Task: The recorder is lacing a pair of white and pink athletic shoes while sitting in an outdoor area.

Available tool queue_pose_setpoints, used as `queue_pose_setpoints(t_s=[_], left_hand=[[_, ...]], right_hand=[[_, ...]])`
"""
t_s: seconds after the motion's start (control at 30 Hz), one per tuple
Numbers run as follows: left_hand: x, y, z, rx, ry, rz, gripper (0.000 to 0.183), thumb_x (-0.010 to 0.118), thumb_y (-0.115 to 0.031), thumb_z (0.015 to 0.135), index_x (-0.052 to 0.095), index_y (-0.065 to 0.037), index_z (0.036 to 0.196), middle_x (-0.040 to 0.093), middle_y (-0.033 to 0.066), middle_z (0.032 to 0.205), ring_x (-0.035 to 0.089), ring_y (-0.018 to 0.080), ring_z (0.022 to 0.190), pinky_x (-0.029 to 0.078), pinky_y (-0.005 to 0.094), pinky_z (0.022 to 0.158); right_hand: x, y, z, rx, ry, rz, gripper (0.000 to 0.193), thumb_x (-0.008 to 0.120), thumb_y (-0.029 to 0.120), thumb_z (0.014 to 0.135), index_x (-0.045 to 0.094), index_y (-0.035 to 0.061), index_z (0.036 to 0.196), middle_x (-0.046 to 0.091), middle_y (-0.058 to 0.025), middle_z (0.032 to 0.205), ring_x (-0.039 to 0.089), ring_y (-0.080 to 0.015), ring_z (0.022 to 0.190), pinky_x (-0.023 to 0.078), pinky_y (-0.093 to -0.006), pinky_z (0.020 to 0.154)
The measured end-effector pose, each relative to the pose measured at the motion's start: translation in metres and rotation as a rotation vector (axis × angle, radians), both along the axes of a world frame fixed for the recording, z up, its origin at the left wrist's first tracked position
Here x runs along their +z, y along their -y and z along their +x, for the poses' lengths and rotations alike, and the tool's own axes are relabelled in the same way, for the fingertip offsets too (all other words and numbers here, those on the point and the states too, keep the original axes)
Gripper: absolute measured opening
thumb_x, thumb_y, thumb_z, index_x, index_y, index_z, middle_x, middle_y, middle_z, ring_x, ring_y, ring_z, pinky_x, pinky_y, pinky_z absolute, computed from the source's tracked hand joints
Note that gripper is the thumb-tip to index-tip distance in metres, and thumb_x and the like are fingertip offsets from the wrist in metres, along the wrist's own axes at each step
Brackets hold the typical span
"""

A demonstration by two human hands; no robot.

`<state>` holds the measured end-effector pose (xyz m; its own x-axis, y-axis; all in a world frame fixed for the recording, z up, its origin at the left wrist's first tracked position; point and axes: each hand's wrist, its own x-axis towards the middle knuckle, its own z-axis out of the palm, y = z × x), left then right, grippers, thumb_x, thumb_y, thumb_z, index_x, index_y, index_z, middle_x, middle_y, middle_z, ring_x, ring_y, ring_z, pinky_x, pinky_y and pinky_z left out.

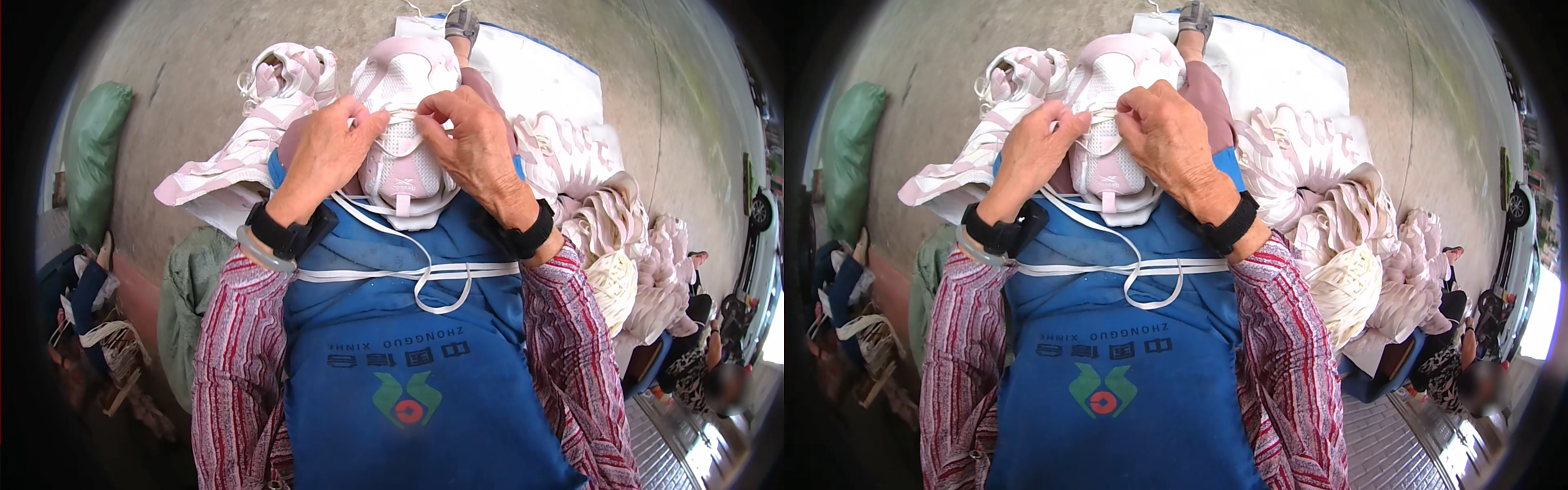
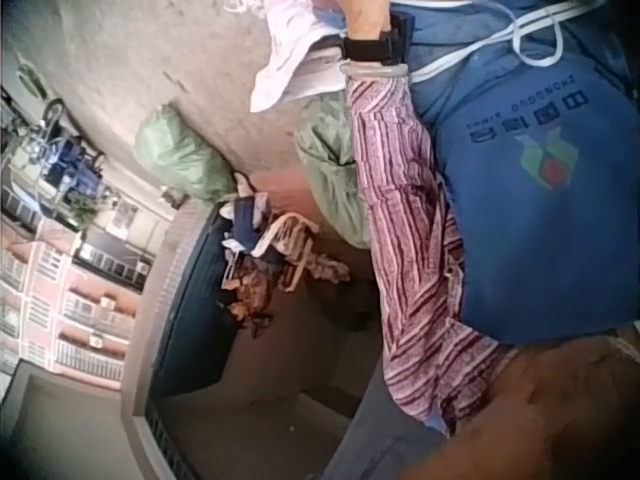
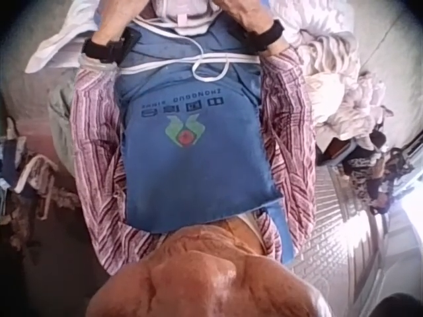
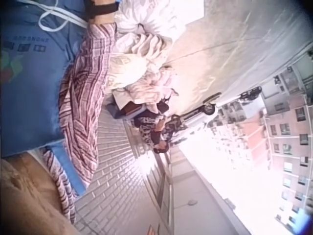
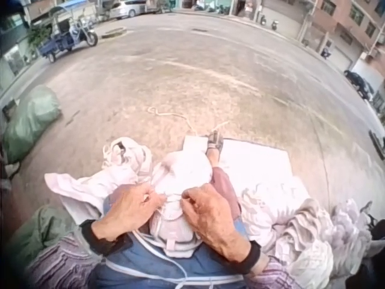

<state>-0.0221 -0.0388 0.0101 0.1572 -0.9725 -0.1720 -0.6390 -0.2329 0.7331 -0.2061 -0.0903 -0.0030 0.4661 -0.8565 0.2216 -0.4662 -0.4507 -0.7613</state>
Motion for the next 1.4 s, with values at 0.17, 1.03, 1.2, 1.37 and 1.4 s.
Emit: queue_pose_setpoints(t_s=[0.17,1.03,1.2,1.37,1.4], left_hand=[[-0.006,0.006,0.001,-0.015,-0.097,0.179,0.042,0.054,-0.036,0.088,0.06,0.005,0.084,0.06,0.0257,0.077,0.06,0.0335,0.072,0.046,0.0401,0.066],[-0.023,0.011,0.003,0.038,-0.143,0.183,0.04,0.052,-0.033,0.088,0.058,0.007,0.081,0.057,0.0198,0.068,0.054,0.0237,0.062,0.043,0.0376,0.061],[-0.019,0.009,0.001,0.051,-0.216,0.196,0.033,0.052,-0.034,0.092,0.054,-0.007,0.074,0.043,-0.0048,0.061,0.035,0.0049,0.051,0.026,0.0234,0.041],[-0.016,0.01,0.001,0.072,-0.208,0.233,0.043,0.051,-0.035,0.09,0.054,0.006,0.08,0.05,0.0104,0.063,0.044,0.0144,0.061,0.039,0.0338,0.057],[-0.016,0.01,0.001,0.065,-0.208,0.233,0.043,0.051,-0.035,0.09,0.054,0.006,0.08,0.05,0.0104,0.063,0.044,0.0144,0.061,0.039,0.0338,0.057]], right_hand=[[-0.004,-0.004,0.007,0.091,-0.068,-0.118,0.012,0.064,0.013,0.079,0.066,0.0091,0.091,0.057,-0.0103,0.084,0.061,-0.0286,0.068,0.051,-0.0377,0.059],[0.001,-0.008,-0.002,0.272,-0.449,-0.316,0.031,0.056,0.009,0.081,0.052,0.0092,0.112,0.053,-0.0122,0.088,0.065,-0.0248,0.06,0.05,-0.0336,0.048],[0.0,-0.011,-0.004,0.302,-0.378,-0.294,0.028,0.056,0.009,0.081,0.052,0.0057,0.109,0.053,-0.0119,0.088,0.064,-0.0251,0.06,0.05,-0.034,0.048],[0.002,-0.012,0.002,0.252,-0.439,-0.17,0.04,0.057,0.008,0.081,0.051,0.0111,0.121,0.052,-0.0103,0.088,0.063,-0.0269,0.066,0.051,-0.0354,0.054],[0.002,-0.01,0.001,0.245,-0.43,-0.179,0.036,0.057,0.008,0.082,0.053,0.011,0.117,0.052,-0.0104,0.085,0.062,-0.0268,0.066,0.051,-0.036,0.055]])
